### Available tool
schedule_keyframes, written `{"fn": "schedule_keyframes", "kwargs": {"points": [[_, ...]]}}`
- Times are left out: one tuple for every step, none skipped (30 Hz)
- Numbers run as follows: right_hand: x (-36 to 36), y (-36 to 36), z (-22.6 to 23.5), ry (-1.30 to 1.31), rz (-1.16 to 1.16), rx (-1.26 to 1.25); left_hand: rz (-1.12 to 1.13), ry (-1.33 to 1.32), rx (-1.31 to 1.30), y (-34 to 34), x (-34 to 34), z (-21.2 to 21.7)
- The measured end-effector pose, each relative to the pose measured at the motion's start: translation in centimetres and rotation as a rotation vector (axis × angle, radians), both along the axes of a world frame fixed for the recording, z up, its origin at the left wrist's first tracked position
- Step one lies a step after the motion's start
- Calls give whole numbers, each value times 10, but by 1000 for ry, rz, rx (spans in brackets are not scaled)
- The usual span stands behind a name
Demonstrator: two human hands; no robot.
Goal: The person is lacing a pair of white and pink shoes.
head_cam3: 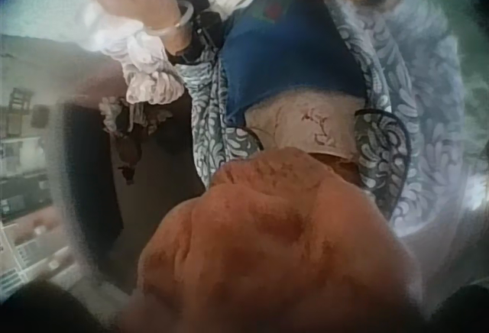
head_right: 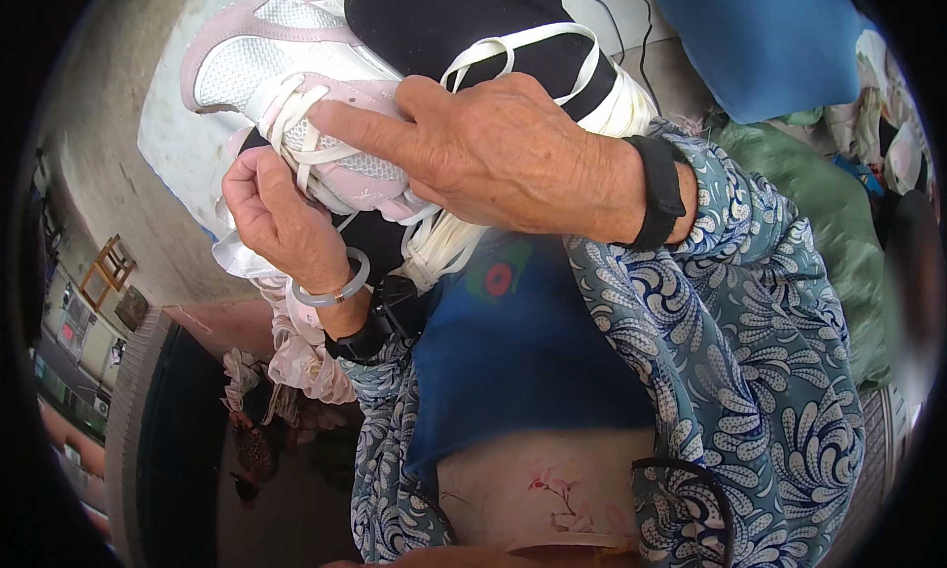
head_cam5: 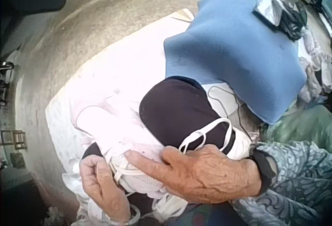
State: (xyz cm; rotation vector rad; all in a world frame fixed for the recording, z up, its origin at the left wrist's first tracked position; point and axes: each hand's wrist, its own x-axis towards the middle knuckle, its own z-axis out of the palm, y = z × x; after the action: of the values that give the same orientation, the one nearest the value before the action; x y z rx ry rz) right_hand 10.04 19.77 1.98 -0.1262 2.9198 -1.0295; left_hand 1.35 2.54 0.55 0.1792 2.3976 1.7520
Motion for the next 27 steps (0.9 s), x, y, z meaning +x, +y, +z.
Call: {"fn": "schedule_keyframes", "kwargs": {"points": [[0, -1, 0, 0, -1, -2, 5, -19, -9, 0, 0, 3], [0, -1, -1, -5, -29, -29, 10, -39, -17, 1, 0, 3], [1, -2, -2, -9, -56, -55, 11, -41, -18, 0, 1, 2], [1, -2, -2, -10, -55, -56, 10, -26, -31, 0, 1, 0], [0, -3, -1, -20, -38, -24, 12, -9, -47, -1, 1, 0], [-1, -4, -1, -29, -20, 8, 16, -7, -50, 0, 1, -1], [-1, -4, -1, -28, -16, 5, 32, 15, -48, 2, 1, -2], [-2, -4, 0, -22, -17, -1, 50, 40, -44, 3, 1, -2], [-2, -4, 1, -17, -18, -8, 57, 44, -44, 2, 0, -2], [-3, -5, 2, -11, -11, -8, 51, 54, -58, 0, 0, -2], [-2, -5, 2, -16, -9, 0, 45, 58, -70, 0, 1, -3], [-2, -5, 1, -20, -8, 8, 51, 58, -68, 0, 2, -4], [-2, -5, 1, -19, -1, 11, 51, 43, -55, 1, 2, -3], [-1, -5, 0, -6, -4, 13, 50, 27, -42, 1, 3, -3], [-1, -4, 0, 7, -6, 16, 55, 26, -40, 0, 3, -5], [-1, -4, 0, 6, -2, 19, 33, 64, -49, 0, 3, -7], [-2, -4, 2, -3, -3, 24, 9, 103, -60, -1, 2, -8], [-2, -4, 3, -14, -6, 30, 12, 103, -56, -1, 2, -7], [-3, -4, 4, -13, -4, 34, 24, 91, -38, 0, 3, -6], [-2, -3, 3, -13, -11, 27, 35, 76, -21, 1, 4, -7], [-1, -3, 2, -13, -18, 19, 34, 73, -18, 1, 5, -6], [1, -3, -1, -15, -19, 24, 55, -40, 65, 0, 6, -5], [2, -3, -3, 7, -85, -19, 75, -152, 151, -2, 5, -2], [3, -2, -6, 31, -152, -67, 72, -153, 152, -7, 4, 3], [3, 3, -7, 31, -155, -65, 79, -215, 183, -15, 2, 9], [3, 10, -5, 88, -136, -76, 89, -275, 213, -26, -2, 14], [4, 19, -4, 145, -119, -80, 122, -307, 251, -39, -5, 12]]}}
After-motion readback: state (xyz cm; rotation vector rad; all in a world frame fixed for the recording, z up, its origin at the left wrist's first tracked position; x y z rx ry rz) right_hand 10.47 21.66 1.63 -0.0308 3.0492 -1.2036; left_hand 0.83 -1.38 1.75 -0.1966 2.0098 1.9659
